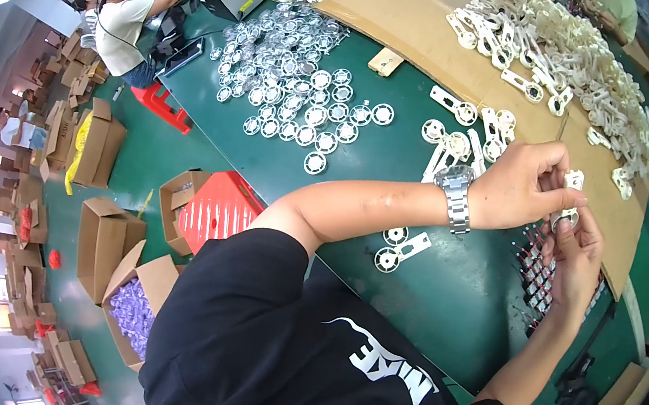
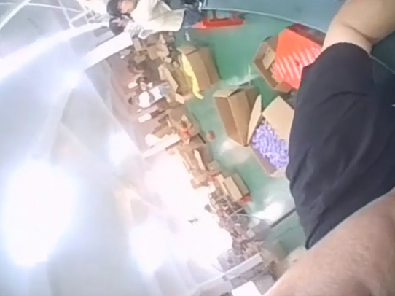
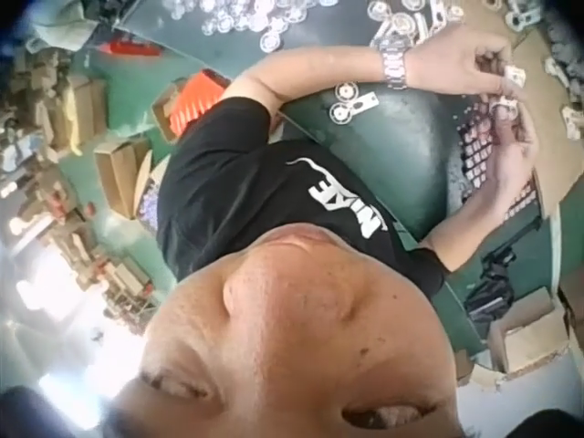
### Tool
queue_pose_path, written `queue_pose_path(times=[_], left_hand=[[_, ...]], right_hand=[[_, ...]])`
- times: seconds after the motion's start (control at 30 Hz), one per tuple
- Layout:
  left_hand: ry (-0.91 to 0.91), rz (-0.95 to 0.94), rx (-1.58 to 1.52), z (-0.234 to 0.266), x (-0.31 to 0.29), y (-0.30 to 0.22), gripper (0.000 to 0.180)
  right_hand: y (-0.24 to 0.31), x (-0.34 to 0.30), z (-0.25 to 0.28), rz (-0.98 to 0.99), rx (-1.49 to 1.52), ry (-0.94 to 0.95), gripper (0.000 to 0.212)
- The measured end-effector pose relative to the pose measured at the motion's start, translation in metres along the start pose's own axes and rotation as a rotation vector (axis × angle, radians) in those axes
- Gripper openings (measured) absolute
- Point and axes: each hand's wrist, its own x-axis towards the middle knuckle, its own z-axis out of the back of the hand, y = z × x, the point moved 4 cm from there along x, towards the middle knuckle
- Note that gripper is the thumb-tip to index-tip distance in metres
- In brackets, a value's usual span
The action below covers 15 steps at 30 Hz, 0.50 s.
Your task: The person assembles small electronic components by hand, inserting them into white plastic housings on a work table.
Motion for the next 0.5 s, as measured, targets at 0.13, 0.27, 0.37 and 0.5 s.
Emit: queue_pose_path(times=[0.13,0.27,0.37,0.5], left_hand=[[-0.053,0.044,-0.031,0.004,0.006,0.006,0.027],[-0.074,0.118,-0.170,0.010,0.006,-0.001,0.026],[-0.029,0.129,-0.187,0.005,0.003,-0.004,0.026],[-0.021,0.089,-0.194,-0.005,0.002,0.001,0.023]], right_hand=[[-0.001,0.003,-0.011,0.052,-0.082,-0.025,0.041],[0.021,-0.004,-0.029,0.092,-0.245,0.065,0.038],[0.039,-0.013,-0.029,0.268,-0.695,-0.008,0.029],[0.035,-0.014,-0.023,0.289,-0.629,-0.079,0.029]])
